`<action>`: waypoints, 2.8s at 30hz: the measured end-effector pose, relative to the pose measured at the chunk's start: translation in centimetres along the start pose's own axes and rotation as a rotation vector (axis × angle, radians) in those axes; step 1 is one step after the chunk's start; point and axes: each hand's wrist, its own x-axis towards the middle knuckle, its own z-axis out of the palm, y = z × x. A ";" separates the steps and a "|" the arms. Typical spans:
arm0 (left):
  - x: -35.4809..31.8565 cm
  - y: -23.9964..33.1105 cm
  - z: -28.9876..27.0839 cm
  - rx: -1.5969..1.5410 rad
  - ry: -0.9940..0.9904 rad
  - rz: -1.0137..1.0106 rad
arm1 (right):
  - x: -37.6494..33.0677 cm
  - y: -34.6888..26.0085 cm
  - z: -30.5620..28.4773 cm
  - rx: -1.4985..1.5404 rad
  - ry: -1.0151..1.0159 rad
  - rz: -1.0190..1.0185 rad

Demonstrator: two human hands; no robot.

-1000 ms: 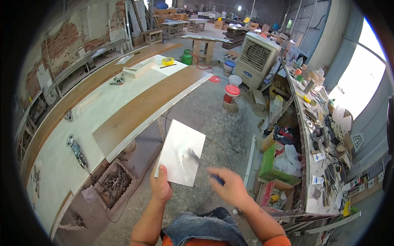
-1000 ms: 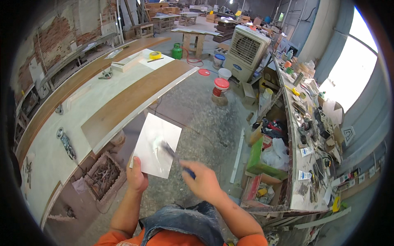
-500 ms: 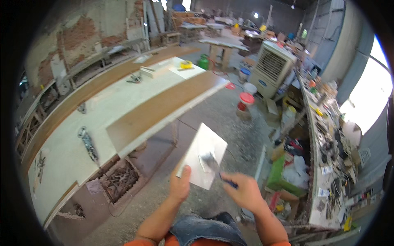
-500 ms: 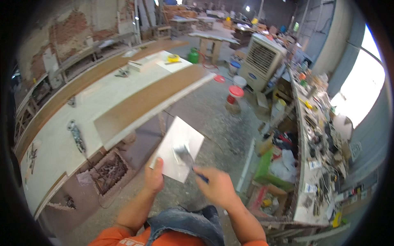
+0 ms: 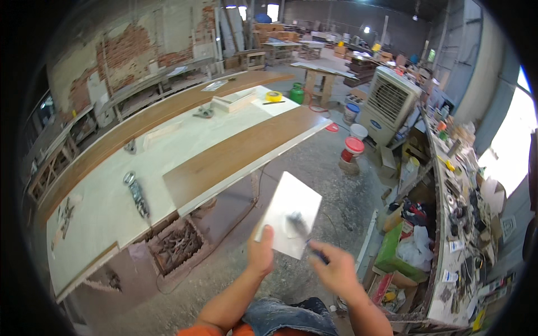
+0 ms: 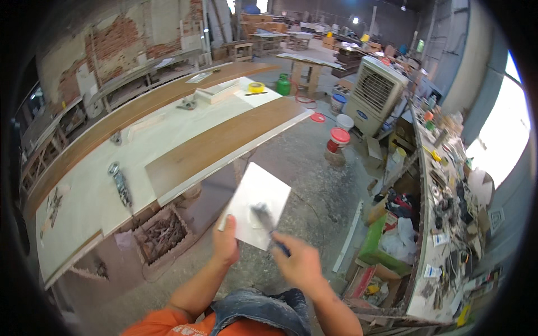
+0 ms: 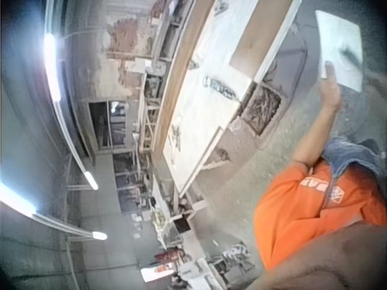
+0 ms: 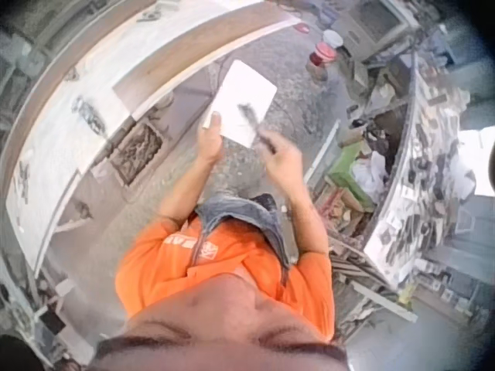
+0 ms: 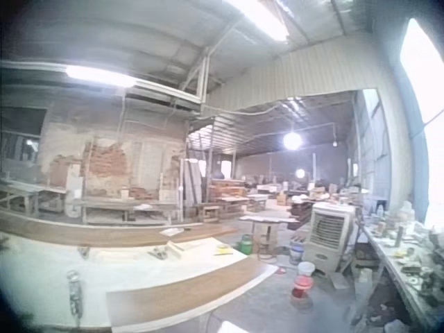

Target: The person reviews a document, then uses a putty knife to apply a white adhesive along the edge of a long wooden board. They later mix a white paste on a small tile and apply it to the board edge with a brush.

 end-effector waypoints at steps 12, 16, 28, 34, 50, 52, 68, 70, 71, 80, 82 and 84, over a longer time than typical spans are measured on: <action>-0.7 1.2 -0.9 -0.060 -0.177 0.099 | 2.3 2.2 -2.5 1.030 -0.145 0.554; -0.6 2.2 0.4 -0.273 -0.090 -0.132 | 1.2 4.2 -2.6 0.023 0.068 -0.125; 1.1 1.3 -1.8 -0.425 0.091 -0.238 | -5.8 7.7 2.2 -0.227 0.102 -0.145; 1.4 2.8 -4.0 -0.484 0.100 -0.224 | -4.8 6.2 1.4 0.851 -0.208 0.528; -2.0 2.2 -4.4 -0.459 0.066 -0.276 | -3.5 6.5 3.5 1.547 -0.285 0.756; -2.2 2.3 -4.5 -0.503 -0.003 -0.308 | -1.0 5.7 2.0 1.502 -0.104 0.709; -3.2 3.8 -5.6 -0.060 -0.234 -0.077 | -0.6 2.6 -2.7 0.822 -0.141 0.556; -3.0 3.7 -5.3 -0.103 -0.123 -0.063 | -1.5 1.4 -2.9 0.795 -0.209 0.576; -2.6 3.0 -5.0 -0.116 -0.065 -0.041 | -2.5 1.2 -3.1 0.775 -0.232 0.598; -4.1 1.3 -2.8 0.033 -0.137 0.221 | -4.7 1.6 1.4 0.962 -0.154 0.753; -4.2 1.9 -4.0 0.074 -0.179 0.179 | -2.9 1.9 0.0 0.903 -0.188 0.713; -3.9 3.1 -5.2 0.039 -0.238 0.064 | -1.1 1.0 -1.7 0.797 -0.219 0.677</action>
